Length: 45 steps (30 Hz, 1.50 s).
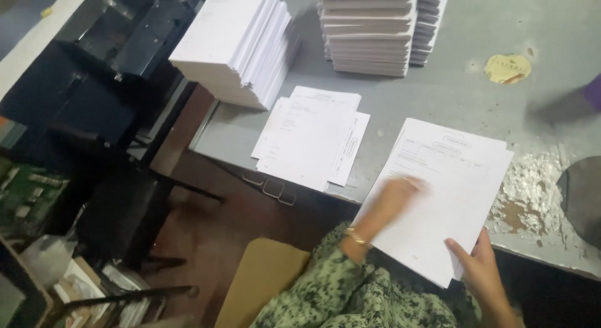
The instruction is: Organizing and checking stacks of printed documents on a desk in a print shop.
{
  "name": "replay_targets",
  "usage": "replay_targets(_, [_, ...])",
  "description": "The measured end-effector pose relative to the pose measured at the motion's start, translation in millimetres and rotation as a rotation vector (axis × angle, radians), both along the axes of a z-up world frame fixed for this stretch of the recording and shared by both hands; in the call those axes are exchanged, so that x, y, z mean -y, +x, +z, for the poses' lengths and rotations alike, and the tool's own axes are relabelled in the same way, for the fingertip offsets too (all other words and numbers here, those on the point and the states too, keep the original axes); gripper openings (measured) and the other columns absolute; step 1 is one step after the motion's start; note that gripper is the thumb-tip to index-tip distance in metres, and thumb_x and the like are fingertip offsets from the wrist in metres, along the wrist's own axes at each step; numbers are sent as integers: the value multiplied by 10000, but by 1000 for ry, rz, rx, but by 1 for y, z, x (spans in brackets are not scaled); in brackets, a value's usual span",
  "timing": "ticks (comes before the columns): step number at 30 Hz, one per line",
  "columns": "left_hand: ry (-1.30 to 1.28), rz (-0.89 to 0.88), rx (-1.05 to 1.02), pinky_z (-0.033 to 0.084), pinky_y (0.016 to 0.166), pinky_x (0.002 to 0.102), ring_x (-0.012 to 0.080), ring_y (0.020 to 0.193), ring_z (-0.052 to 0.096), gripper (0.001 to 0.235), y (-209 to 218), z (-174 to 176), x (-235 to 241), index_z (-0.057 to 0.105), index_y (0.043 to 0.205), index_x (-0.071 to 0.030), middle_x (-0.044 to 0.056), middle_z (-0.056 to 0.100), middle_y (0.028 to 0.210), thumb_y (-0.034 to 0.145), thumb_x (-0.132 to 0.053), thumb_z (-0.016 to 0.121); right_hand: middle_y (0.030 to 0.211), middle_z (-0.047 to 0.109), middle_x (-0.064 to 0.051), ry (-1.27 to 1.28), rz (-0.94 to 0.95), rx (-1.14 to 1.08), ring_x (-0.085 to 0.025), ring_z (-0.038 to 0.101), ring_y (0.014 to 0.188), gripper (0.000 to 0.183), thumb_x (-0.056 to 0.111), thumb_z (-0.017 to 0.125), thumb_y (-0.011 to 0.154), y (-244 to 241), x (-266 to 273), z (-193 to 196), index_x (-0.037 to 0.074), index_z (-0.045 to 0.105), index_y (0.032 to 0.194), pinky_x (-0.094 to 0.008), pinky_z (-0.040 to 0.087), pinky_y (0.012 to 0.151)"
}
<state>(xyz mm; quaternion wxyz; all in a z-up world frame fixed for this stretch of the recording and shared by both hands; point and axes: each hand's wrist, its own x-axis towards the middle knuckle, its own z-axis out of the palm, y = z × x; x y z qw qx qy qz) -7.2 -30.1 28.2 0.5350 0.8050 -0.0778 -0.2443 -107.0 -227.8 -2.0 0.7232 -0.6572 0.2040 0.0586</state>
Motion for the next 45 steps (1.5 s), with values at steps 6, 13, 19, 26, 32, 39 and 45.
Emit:
replay_targets(6, [838, 731, 196, 257, 1193, 516, 362, 1472, 269, 858, 11, -2, -135, 392, 1525, -105, 203, 330, 1581, 845, -455, 783, 1502, 494, -200, -23, 79, -45, -309, 497, 1318, 706, 18, 589, 870, -3, 5, 8, 13, 335, 1528, -450, 410, 1066])
replay_targets(13, [1505, 261, 755, 463, 606, 305, 174, 801, 571, 171, 29, -61, -173, 673, 985, -187, -11, 616, 874, 953, -338, 600, 1495, 499, -223, -17, 51, -102, -342, 512, 1316, 709, 12, 580, 878, -5, -3, 35, 2, 324, 1539, -481, 422, 1069])
replay_targets(19, [1084, 140, 790, 550, 502, 445, 327, 600, 680, 131, 16, -6, -196, 592, 915, -68, 110, 665, 717, 1009, -61, 500, 1474, 524, -226, 45, 31, -90, -337, 537, 1283, 696, -9, 586, 875, -2, 3, 17, 13, 354, 1531, -469, 437, 1055])
replay_targets(26, [713, -190, 466, 639, 604, 292, 232, 761, 733, 209, -67, 67, -53, 610, 1195, 17, 139, 719, 871, 1003, 50, 534, 1541, 484, -166, 52, 36, -176, -317, 493, 1368, 759, 37, 579, 855, -2, -4, 53, 61, 320, 1568, -487, 408, 1113])
replay_targets(32, [590, -362, 651, 553, 516, 384, 292, 658, 708, 104, -112, 1, 53, 680, 908, -7, 156, 694, 872, 906, 63, 603, 1454, 530, -182, 9, -39, -75, -259, 511, 1271, 489, 301, 358, 1098, -5, 13, -8, -7, 443, 1468, -390, 380, 1076])
replay_targets(39, [378, -341, 72, 491, 1080, 444, 299, 1301, 584, 575, -76, 94, -2, 533, 1443, -117, 109, 571, 1475, 1001, -450, 376, 1461, 537, -185, -94, 10, -120, -298, 517, 1271, 586, 97, 528, 967, -5, 3, 27, 15, 408, 1536, -393, 388, 1039])
replay_targets(45, [735, 336, 624, 343, 1176, 424, 306, 1402, 445, 628, 7, -29, -207, 599, 1377, -150, 106, 539, 1476, 810, 120, 587, 1567, 453, -95, -65, -10, -411, -315, 457, 1384, 594, 148, 463, 1034, -6, -4, 57, 151, 306, 1607, -473, 341, 1145])
